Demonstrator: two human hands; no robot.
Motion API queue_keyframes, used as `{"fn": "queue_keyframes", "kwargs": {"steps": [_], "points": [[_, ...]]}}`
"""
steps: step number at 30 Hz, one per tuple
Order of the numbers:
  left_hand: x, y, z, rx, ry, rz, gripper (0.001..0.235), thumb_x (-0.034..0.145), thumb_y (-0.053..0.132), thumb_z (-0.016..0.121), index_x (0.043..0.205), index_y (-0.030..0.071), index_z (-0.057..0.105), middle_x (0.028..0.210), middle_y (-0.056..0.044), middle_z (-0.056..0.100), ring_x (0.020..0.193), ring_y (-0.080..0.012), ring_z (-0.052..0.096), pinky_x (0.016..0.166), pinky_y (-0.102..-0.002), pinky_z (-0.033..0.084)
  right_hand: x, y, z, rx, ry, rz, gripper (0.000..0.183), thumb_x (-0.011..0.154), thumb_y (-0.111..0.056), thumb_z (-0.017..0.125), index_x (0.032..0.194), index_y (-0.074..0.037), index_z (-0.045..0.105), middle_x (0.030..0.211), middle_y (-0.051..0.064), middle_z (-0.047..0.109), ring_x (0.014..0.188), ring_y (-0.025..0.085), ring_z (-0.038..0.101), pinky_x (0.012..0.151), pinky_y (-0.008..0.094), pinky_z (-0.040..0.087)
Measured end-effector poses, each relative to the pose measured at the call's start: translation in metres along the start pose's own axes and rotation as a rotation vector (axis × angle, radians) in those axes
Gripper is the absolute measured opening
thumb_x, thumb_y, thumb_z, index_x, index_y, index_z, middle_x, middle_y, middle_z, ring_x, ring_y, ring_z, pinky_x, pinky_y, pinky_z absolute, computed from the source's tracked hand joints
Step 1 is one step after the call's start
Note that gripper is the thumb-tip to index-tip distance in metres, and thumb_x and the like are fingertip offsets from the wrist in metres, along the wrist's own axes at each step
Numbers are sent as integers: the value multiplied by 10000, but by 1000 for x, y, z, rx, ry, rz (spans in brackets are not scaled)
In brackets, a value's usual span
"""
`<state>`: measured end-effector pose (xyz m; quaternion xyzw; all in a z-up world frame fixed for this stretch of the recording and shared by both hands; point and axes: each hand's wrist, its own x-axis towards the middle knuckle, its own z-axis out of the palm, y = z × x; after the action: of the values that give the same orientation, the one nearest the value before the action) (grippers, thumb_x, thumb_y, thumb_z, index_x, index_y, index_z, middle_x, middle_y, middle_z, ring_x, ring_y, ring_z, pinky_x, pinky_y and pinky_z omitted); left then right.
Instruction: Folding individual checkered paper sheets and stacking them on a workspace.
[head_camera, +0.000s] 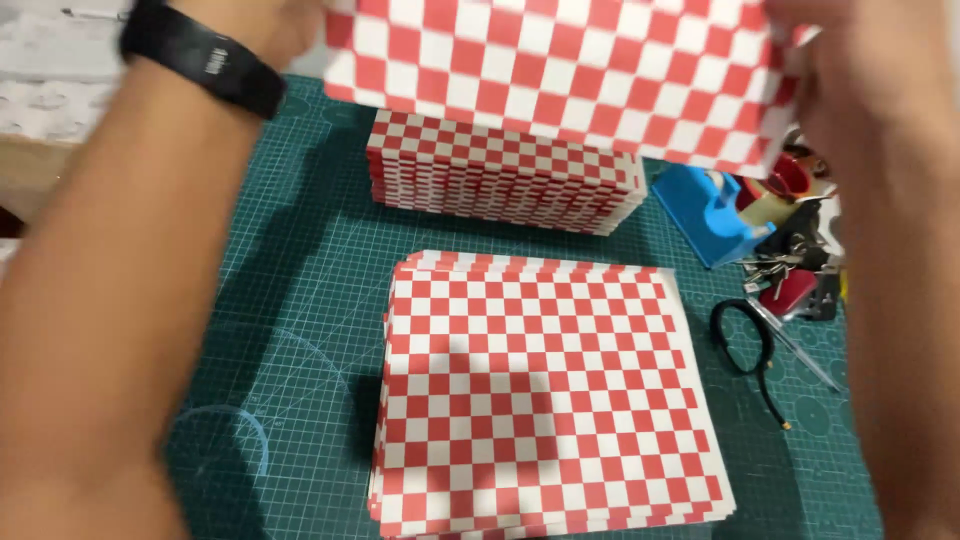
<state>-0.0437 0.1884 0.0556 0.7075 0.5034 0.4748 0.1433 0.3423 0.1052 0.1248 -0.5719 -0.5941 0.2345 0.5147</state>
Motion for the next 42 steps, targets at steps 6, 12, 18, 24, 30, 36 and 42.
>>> {"fn": "queue_keyframes", "kwargs": {"steps": [6,12,18,24,30,36,42], "points": [[19,-11,33,-213,-122,-293,307,969,324,703,1135,157,507,1118,7,749,981,-164,760,791,-343,643,5,6,48,24,-27,454,178,1024,-170,602,1183,-143,528,1240,-20,721,1118,106,796,874,250,722],[49,-22,63,-369,-202,-491,344,898,319,725,1141,134,567,1165,-16,809,1015,-166,845,794,-318,718,35,47,61,13,-100,520,356,973,-268,649,1266,-142,491,1315,-3,728,1169,147,776,882,305,670],[48,-46,91,-410,-235,-682,198,847,154,710,1021,68,674,1042,-83,815,895,-210,827,713,-358,696,59,84,85,86,-127,739,342,990,-152,614,1309,-90,505,1229,51,725,1067,183,773,854,327,673],[42,-55,93,-303,-284,-763,304,856,227,716,1119,89,651,1135,-68,795,972,-205,803,777,-363,675,53,76,94,-23,-142,801,381,1000,-212,627,1343,-124,486,1217,40,732,1044,170,782,808,311,661],[42,-101,100,-49,-112,-428,310,845,288,814,1030,96,655,1069,-56,733,945,-192,710,780,-347,555,58,82,93,14,-124,731,427,950,-201,642,1330,-82,488,1252,71,738,1065,222,786,825,369,668],[-8,-62,63,91,-74,-11,208,1040,176,733,1214,86,660,1109,-86,635,968,-198,606,808,-368,490,64,103,92,21,-131,685,377,935,-178,622,1286,-75,531,1237,75,756,1049,220,786,831,378,663],[-36,-53,9,-49,-259,20,428,938,166,779,1334,63,654,1274,-120,711,1170,-220,672,1010,-359,526,58,96,96,-18,-149,640,317,966,-210,622,1234,-63,538,1191,70,753,1027,220,782,804,371,654]]}}
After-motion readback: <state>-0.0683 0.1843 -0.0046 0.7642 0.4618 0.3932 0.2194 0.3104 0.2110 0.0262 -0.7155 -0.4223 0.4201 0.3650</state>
